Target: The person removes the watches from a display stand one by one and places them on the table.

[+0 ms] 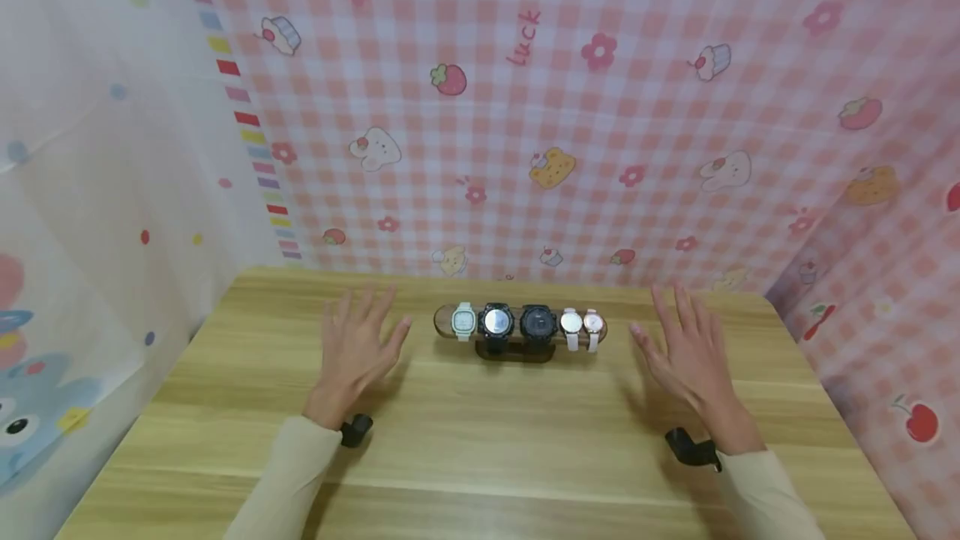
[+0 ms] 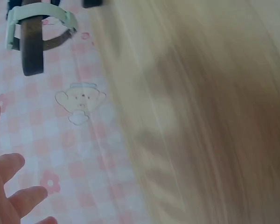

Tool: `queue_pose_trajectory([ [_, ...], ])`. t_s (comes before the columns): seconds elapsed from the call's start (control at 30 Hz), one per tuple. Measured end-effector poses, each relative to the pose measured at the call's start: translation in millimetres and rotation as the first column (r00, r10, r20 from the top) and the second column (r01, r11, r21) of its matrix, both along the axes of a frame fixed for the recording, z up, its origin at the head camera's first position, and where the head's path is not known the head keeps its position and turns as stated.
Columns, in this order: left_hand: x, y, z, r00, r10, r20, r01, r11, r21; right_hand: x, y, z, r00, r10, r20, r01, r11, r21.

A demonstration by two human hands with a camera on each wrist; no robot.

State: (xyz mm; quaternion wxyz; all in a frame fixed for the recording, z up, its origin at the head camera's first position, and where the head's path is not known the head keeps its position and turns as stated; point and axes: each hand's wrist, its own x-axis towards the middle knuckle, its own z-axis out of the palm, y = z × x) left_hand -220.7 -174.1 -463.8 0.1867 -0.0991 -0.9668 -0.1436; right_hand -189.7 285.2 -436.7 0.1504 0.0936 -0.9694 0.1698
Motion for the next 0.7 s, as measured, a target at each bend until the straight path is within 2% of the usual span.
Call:
queue_pose_trajectory([
  [0.2, -3.7, 12.5, 4.0, 0.998, -0.049, 0.042, 0.042, 0.986, 0.164, -4.3, -5.7, 3.9, 0.999, 0.036, 0.037, -0.03, 0.987, -0.157],
  [0.33, -7.6, 20.3, 6.9, 0.993, -0.093, 0.069, 0.069, 0.954, 0.291, -7.4, -9.2, 7.5, 0.997, 0.047, 0.061, -0.03, 0.967, -0.252],
  [0.47, -11.4, 27.6, 9.1, 0.986, -0.14, 0.094, 0.087, 0.902, 0.423, -9.5, -13.8, 9.1, 0.995, 0.07, 0.073, -0.04, 0.935, -0.351],
  [0.57, -13.9, 34.0, 8.6, 0.978, -0.18, 0.11, 0.097, 0.847, 0.522, -11.2, -17.7, 8.3, 0.993, 0.097, 0.074, -0.059, 0.91, -0.411],
  [0.7, -17.7, 43.3, 6.8, 0.965, -0.22, 0.14, 0.093, 0.793, 0.603, -14.7, -23.4, 7.7, 0.991, 0.113, 0.076, -0.068, 0.893, -0.446],
])
